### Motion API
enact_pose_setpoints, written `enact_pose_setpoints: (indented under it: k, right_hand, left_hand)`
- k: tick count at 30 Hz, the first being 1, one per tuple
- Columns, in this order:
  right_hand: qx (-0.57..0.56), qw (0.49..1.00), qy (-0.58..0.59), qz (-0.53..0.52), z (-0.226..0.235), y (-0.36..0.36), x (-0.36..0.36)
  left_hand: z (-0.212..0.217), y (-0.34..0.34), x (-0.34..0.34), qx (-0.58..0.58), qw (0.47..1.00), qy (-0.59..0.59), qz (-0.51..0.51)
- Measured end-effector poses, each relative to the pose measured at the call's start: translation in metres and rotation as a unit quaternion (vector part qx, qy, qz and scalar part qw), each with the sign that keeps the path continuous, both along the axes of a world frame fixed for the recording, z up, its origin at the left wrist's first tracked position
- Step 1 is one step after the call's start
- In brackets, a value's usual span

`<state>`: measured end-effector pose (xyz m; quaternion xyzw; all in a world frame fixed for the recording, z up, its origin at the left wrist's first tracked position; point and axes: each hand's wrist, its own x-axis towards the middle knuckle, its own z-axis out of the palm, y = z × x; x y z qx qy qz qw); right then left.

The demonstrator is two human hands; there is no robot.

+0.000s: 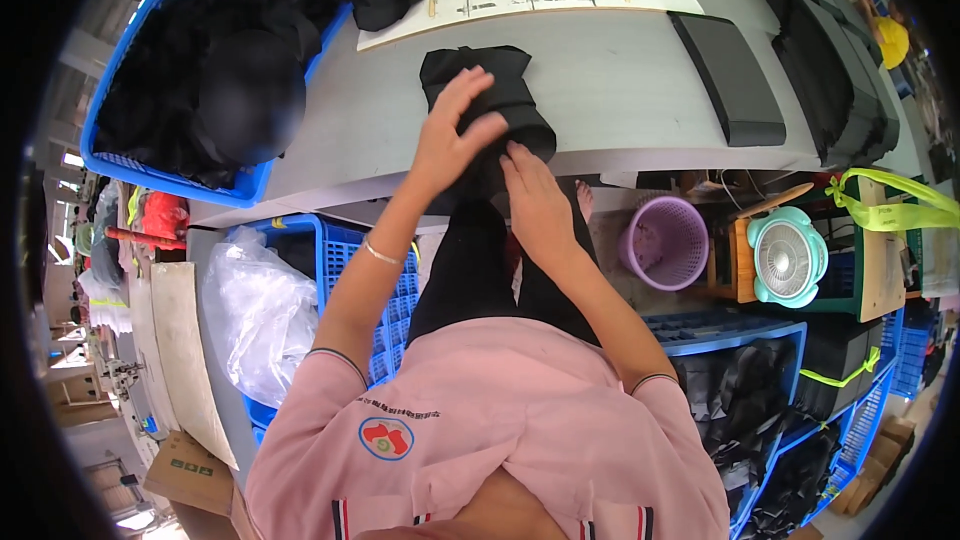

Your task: Inspecting and organizing black fabric sleeves or components in a manufacturing workshop.

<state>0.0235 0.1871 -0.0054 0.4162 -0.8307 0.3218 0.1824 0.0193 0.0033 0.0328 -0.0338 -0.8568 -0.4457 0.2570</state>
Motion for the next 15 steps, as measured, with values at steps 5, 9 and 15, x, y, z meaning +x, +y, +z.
enact_pose_setpoints:
  k: [5,9,15]
  right_hand:
    - [0.065,0.996,0.066,0.001,-0.014,-0.009,-0.012]
    - [0.107,0.99,0.082,0.038,-0.01,-0.014,-0.021]
    - [0.048,0.993,0.037,0.097,0.002,-0.002,-0.032]
  left_hand:
    - [-0.001,0.017,0.017,-0.201,0.976,0.082,0.019]
    - [0.003,0.028,0.013,-0.183,0.975,0.115,0.045]
    - [0.03,0.071,0.043,-0.037,0.988,0.141,0.058]
